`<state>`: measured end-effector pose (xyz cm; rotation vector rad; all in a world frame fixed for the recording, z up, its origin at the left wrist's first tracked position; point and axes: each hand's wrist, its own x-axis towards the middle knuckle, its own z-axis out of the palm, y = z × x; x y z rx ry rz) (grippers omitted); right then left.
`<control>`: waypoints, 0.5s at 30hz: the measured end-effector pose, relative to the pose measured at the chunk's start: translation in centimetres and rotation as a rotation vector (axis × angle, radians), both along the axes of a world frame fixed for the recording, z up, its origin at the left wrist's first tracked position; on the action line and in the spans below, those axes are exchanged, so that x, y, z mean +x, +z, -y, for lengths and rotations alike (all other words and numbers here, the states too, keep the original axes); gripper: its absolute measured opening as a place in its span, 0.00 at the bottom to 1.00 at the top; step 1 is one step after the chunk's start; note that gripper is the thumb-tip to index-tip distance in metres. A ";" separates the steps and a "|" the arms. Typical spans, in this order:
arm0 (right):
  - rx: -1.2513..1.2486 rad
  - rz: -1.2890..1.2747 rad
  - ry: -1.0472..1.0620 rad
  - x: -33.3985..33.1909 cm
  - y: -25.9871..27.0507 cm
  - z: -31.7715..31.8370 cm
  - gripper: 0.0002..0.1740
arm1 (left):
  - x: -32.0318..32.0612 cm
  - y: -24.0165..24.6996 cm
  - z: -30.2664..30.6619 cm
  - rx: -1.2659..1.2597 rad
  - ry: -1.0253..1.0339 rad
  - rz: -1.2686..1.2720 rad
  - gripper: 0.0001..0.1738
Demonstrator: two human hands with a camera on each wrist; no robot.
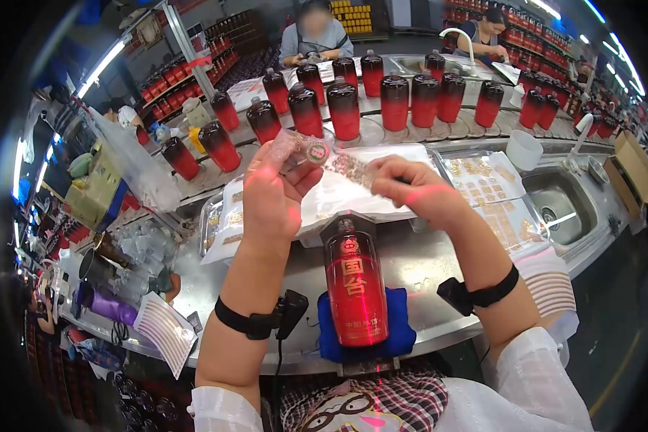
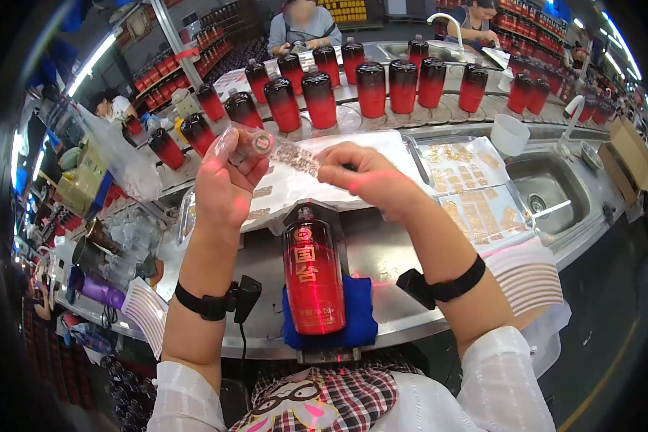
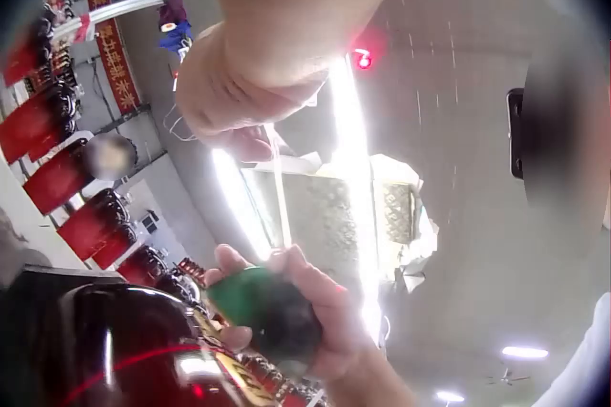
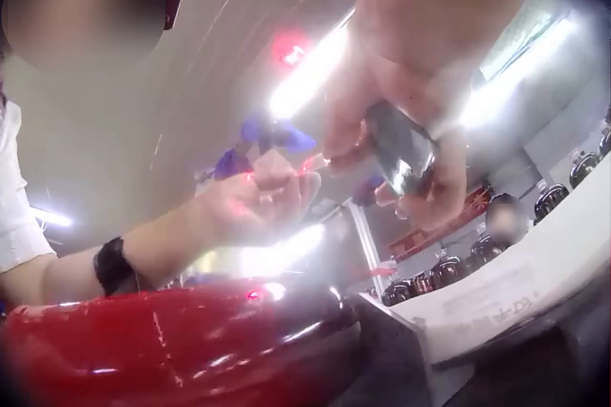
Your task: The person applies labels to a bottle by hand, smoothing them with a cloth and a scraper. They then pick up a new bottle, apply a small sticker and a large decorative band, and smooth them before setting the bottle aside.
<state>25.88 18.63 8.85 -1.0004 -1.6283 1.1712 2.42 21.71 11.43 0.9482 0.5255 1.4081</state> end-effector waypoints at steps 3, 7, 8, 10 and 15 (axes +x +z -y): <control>-0.064 0.090 -0.130 0.3 0.7 -1.7 0.12 | -0.7 -1.7 -2.1 -0.116 0.052 0.029 0.09; -0.126 0.273 -0.255 1.3 0.5 -5.7 0.19 | -1.4 -4.6 -5.7 -0.339 0.084 -0.082 0.09; -0.048 0.434 -0.252 2.7 -1.1 -8.4 0.20 | -1.8 -5.3 -6.4 -0.382 0.064 -0.121 0.09; 0.059 0.982 -0.326 4.6 -3.5 -12.6 0.18 | -3.0 -6.9 -7.8 -0.468 0.022 -0.215 0.10; 0.115 1.382 -0.618 8.2 -11.5 -14.1 0.15 | -4.6 -6.1 -5.1 -0.318 0.000 -0.407 0.12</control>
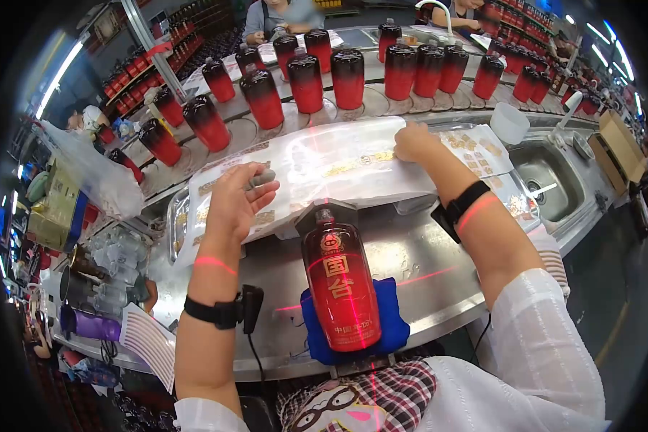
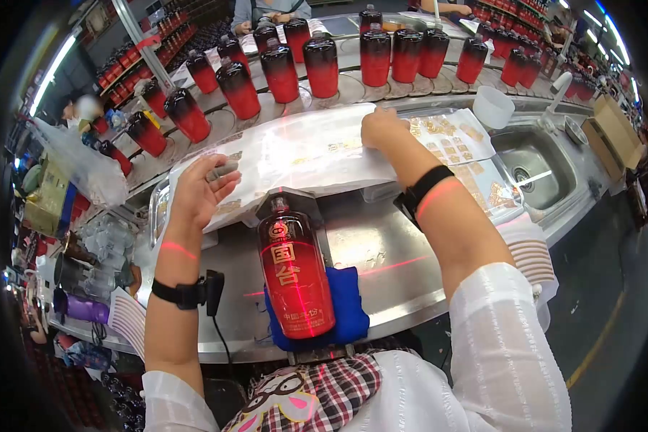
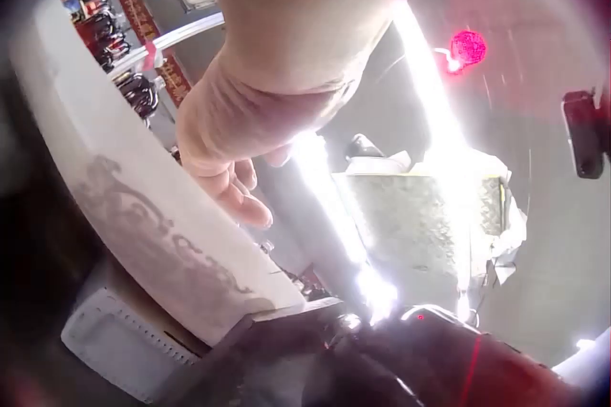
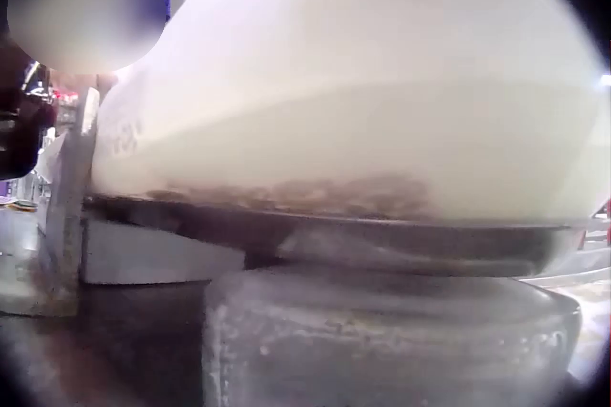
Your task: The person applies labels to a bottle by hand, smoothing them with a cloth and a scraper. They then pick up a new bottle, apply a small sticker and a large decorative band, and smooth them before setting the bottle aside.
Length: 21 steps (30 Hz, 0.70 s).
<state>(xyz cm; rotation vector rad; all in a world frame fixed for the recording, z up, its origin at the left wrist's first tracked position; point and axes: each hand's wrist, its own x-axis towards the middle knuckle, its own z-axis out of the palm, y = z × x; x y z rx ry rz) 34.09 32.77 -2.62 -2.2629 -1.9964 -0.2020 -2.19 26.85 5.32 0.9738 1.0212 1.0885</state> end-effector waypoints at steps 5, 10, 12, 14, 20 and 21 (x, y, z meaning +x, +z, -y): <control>-0.094 -0.049 0.288 -3.4 7.9 3.7 0.15 | 0.1 1.3 3.0 0.292 -0.106 -0.286 0.13; 0.267 -0.204 0.777 -9.1 15.6 12.4 0.13 | 2.9 3.3 5.4 0.744 -0.229 -0.400 0.22; 0.319 -0.236 0.902 -10.5 17.9 14.8 0.11 | 4.0 3.9 6.2 0.839 -0.277 -0.335 0.24; 0.331 -0.258 1.012 -11.3 19.5 17.1 0.11 | 4.1 4.6 7.1 0.802 -0.390 -0.273 0.25; 0.288 -0.479 1.041 -10.3 18.9 23.6 0.12 | 0.7 5.5 12.9 0.394 -0.784 -0.273 0.07; 0.250 -0.549 1.009 -10.1 18.0 24.6 0.12 | -0.3 5.3 13.8 0.340 -0.796 -0.301 0.07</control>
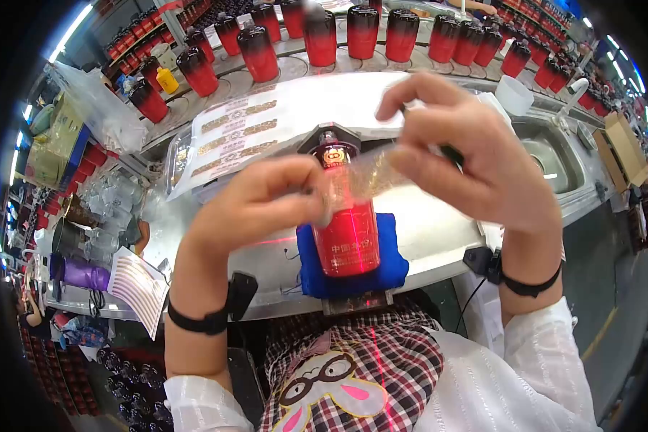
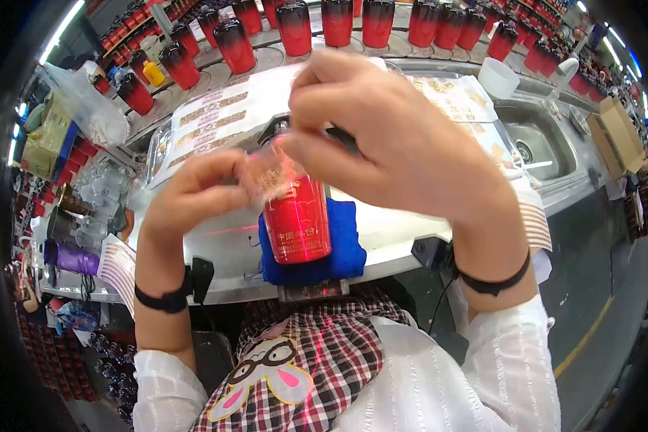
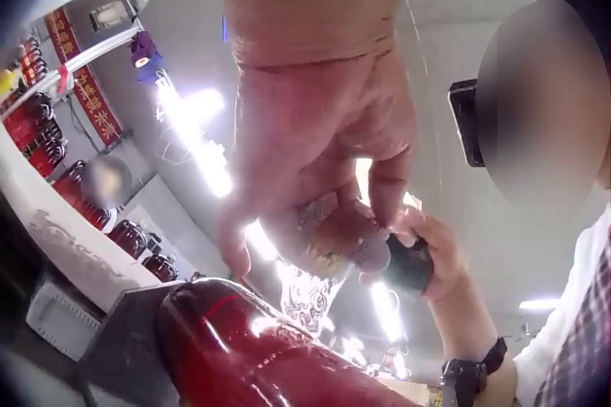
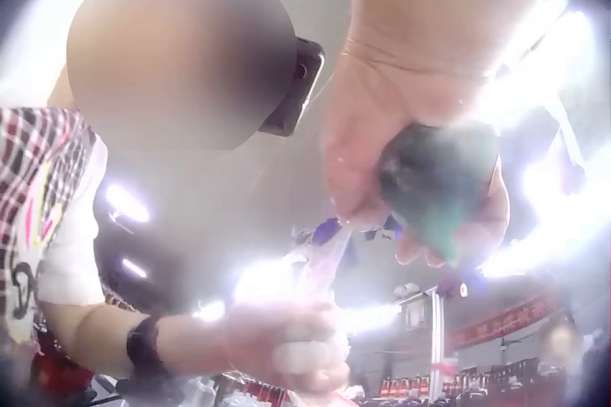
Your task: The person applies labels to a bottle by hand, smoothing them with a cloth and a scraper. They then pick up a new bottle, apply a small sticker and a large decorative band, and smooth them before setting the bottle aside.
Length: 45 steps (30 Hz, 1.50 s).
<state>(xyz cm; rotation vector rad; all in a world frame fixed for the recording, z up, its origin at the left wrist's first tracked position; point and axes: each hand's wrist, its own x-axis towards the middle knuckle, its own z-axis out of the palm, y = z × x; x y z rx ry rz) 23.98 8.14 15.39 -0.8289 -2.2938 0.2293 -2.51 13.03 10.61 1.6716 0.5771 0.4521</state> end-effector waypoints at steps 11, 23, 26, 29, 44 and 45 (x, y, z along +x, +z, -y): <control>-0.550 -0.356 -0.286 1.0 -13.1 4.5 0.10 | -1.2 -8.7 4.1 -0.251 0.302 0.131 0.08; -0.589 -0.388 -0.328 1.6 -14.8 3.6 0.10 | 0.2 -8.9 4.5 -0.170 0.425 0.152 0.11; -0.600 -0.388 -0.330 1.5 -14.7 3.5 0.10 | 0.3 -8.9 4.5 -0.129 0.436 0.120 0.11; -0.552 -0.374 -0.322 1.6 -15.1 3.3 0.11 | 0.2 -9.3 4.4 -0.137 0.434 0.137 0.11; -0.556 -0.372 -0.313 1.4 -15.5 2.8 0.12 | 0.1 -9.4 4.2 -0.057 0.471 0.096 0.12; -0.563 -0.367 -0.318 1.4 -15.5 2.8 0.12 | 0.0 -9.4 4.2 -0.058 0.469 0.095 0.12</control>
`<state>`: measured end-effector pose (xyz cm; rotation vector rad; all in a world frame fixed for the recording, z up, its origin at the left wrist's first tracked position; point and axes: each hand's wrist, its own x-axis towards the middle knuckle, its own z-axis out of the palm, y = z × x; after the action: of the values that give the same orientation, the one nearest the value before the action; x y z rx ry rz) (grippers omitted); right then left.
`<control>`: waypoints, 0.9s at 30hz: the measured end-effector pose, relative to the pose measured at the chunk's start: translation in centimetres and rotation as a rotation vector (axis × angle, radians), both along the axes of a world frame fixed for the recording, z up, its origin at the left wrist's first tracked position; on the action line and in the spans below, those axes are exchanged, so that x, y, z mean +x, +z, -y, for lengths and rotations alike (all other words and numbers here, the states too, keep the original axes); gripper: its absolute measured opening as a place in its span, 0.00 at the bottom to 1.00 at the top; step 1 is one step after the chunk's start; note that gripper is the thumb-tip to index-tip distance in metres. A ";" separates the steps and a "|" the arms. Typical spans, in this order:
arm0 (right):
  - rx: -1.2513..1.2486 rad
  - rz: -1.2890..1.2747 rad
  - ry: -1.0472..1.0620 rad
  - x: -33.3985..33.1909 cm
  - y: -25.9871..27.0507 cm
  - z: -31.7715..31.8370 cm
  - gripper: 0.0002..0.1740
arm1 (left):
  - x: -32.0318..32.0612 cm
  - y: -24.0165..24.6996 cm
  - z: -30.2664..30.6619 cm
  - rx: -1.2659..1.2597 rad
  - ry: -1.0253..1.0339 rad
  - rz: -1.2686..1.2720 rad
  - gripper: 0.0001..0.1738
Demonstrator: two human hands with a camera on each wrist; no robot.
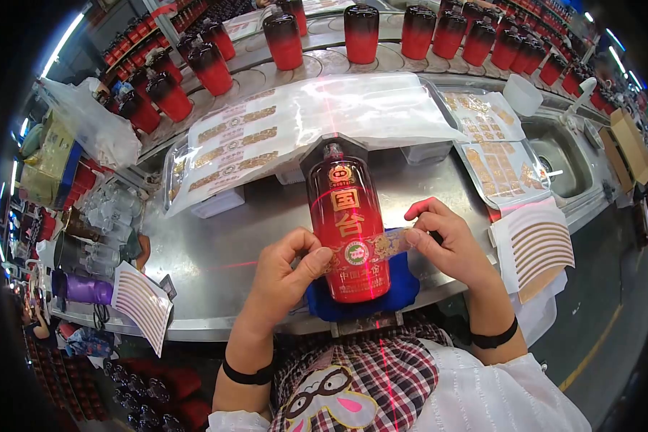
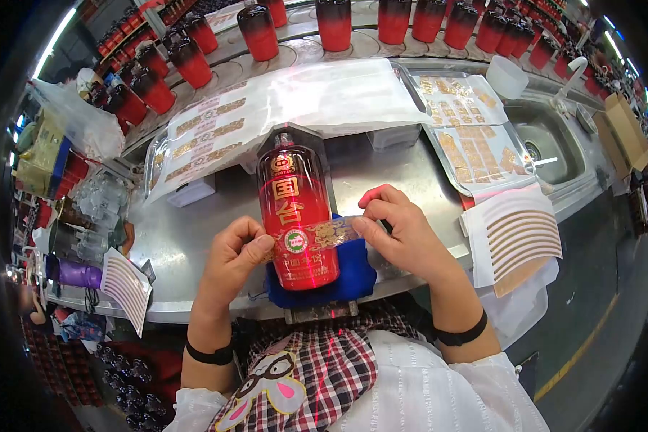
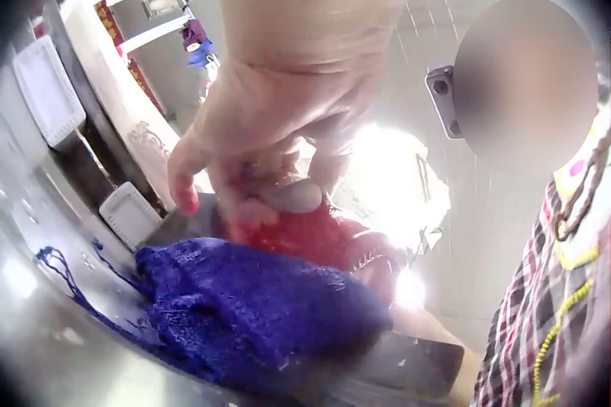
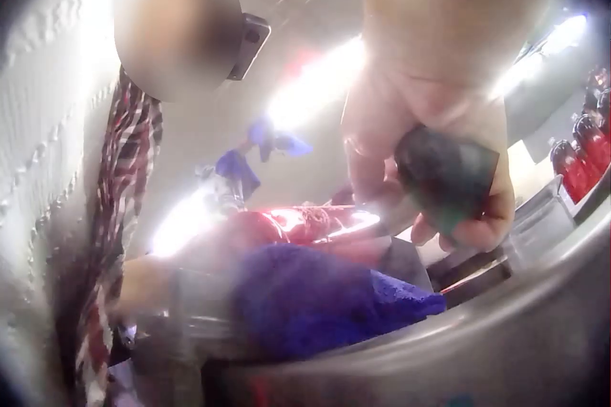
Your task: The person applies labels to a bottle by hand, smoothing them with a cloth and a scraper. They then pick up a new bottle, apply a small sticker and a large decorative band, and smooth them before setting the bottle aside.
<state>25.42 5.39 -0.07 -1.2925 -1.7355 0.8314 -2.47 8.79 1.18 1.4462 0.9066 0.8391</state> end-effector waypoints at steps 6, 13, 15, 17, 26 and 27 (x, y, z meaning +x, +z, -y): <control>0.017 -0.008 0.000 -0.1 0.0 -0.2 0.12 | -0.1 0.1 -0.1 -0.031 -0.018 0.020 0.12; 0.034 -0.001 0.005 -0.1 -0.3 -0.4 0.12 | 0.0 0.1 -0.1 -0.016 -0.021 0.042 0.13; 0.047 -0.007 0.003 0.0 -0.4 -0.3 0.12 | 0.0 0.0 -0.1 -0.018 -0.020 0.043 0.13; 0.023 -0.016 -0.001 -0.1 -0.2 -0.2 0.12 | 0.0 -0.2 -0.1 -0.016 -0.020 0.037 0.13; 0.001 -0.002 0.000 -0.1 -0.2 -0.3 0.12 | 0.0 -0.3 -0.1 0.009 -0.014 0.038 0.13; 0.018 0.003 -0.003 -0.1 -0.3 -0.3 0.12 | 0.1 -0.3 -0.1 0.011 -0.012 0.033 0.13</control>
<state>25.27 5.74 -0.33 -1.2845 -1.7399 0.8104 -2.40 8.88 0.88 1.4417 0.8693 0.8574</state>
